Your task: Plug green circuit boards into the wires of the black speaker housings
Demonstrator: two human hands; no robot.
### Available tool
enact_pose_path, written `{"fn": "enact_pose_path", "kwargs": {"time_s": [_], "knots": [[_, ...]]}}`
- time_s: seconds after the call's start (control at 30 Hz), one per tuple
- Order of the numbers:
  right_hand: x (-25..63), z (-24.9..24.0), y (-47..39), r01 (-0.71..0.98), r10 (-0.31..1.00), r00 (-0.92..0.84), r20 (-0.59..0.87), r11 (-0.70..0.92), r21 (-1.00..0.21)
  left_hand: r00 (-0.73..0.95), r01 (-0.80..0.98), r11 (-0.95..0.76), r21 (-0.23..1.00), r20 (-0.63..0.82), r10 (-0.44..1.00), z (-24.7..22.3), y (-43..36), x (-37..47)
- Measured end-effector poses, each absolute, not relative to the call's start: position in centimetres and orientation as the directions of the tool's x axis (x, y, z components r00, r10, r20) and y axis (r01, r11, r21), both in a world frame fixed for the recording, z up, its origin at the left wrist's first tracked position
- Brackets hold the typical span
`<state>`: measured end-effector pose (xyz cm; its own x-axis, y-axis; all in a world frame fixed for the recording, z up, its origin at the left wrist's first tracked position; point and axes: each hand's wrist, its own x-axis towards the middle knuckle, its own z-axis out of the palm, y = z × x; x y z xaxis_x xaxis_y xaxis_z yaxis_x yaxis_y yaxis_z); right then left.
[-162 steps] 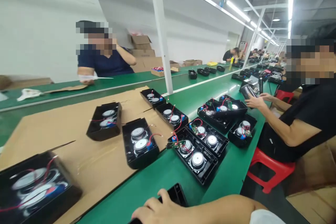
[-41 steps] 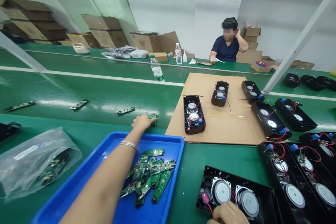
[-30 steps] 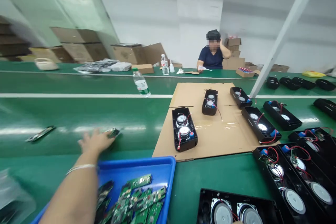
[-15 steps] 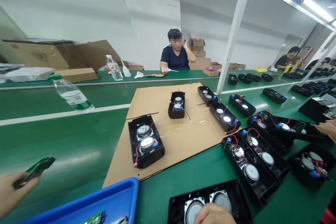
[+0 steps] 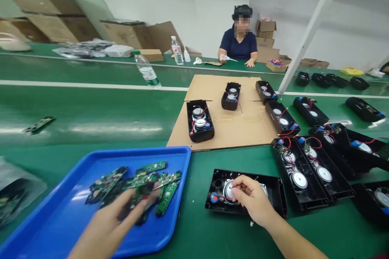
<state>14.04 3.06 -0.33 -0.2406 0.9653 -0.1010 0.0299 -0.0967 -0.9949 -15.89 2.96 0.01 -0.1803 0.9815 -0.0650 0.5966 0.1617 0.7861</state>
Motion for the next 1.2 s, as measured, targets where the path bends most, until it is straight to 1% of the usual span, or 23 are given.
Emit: {"fn": "enact_pose_path", "kwargs": {"time_s": [0.03,0.07,0.13,0.23,0.3,0.33,0.4,0.53,0.63,0.73,0.83,0.97,1.07,1.2], "knots": [[14.1,0.0,3.0,0.085,0.966,-0.247,-0.071,-0.052,-0.995,-0.103,0.45,0.206,0.869,-0.178,0.979,0.2,1.8,-14.2],[14.2,0.3,3.0,0.143,0.965,-0.258,-0.037,0.0,-0.99,-0.041,0.302,0.232,0.925,-0.23,0.972,0.3,0.9,-12.4],[14.1,1.0,2.8,0.248,0.955,-0.293,0.042,0.118,-0.962,0.009,0.073,0.229,0.971,-0.23,0.973,0.4,-0.3,-8.9],[13.7,1.6,2.5,0.346,0.921,-0.343,0.185,0.307,-0.886,0.064,-0.193,0.247,0.95,-0.239,0.969,0.3,-0.5,-5.4],[13.2,1.7,2.3,0.386,0.886,-0.354,0.301,0.431,-0.815,0.124,-0.311,0.271,0.911,-0.244,0.962,0.1,-0.2,-4.4],[13.0,1.6,2.2,0.403,0.867,-0.352,0.353,0.481,-0.779,0.159,-0.338,0.283,0.897,-0.242,0.957,0.1,-0.1,-4.3],[12.5,1.4,2.1,0.428,0.833,-0.344,0.434,0.551,-0.717,0.208,-0.334,0.304,0.892,-0.245,0.947,0.1,0.0,-4.2],[11.9,1.0,2.0,0.457,0.79,-0.321,0.522,0.612,-0.645,0.204,-0.258,0.31,0.915,-0.262,0.943,0.2,-0.3,-4.4],[11.7,0.9,2.0,0.48,0.79,-0.287,0.542,0.609,-0.632,0.222,-0.23,0.294,0.928,-0.245,0.944,0.1,-0.6,-4.3],[11.7,1.1,2.2,0.49,0.775,-0.328,0.541,0.629,-0.604,0.224,-0.224,0.268,0.937,-0.218,0.95,-0.2,-0.7,-4.4],[11.9,1.6,2.4,0.494,0.754,-0.411,0.512,0.657,-0.57,0.193,-0.147,0.192,0.97,-0.162,0.968,-0.7,-0.8,-4.9],[12.1,2.2,2.7,0.455,0.752,-0.468,0.464,0.656,-0.602,0.148,0.07,0.034,0.997,-0.044,0.988,-1.1,-0.9,-5.3],[12.1,2.3,2.7,0.464,0.749,-0.469,0.468,0.66,-0.591,0.179,0.172,-0.057,0.983,0.026,0.983,-1.3,-0.8,-5.3],[12.3,2.4,2.7,0.495,0.728,-0.512,0.456,0.684,-0.536,0.249,0.244,-0.172,0.954,0.109,0.962,-1.1,-0.5,-5.5]]}}
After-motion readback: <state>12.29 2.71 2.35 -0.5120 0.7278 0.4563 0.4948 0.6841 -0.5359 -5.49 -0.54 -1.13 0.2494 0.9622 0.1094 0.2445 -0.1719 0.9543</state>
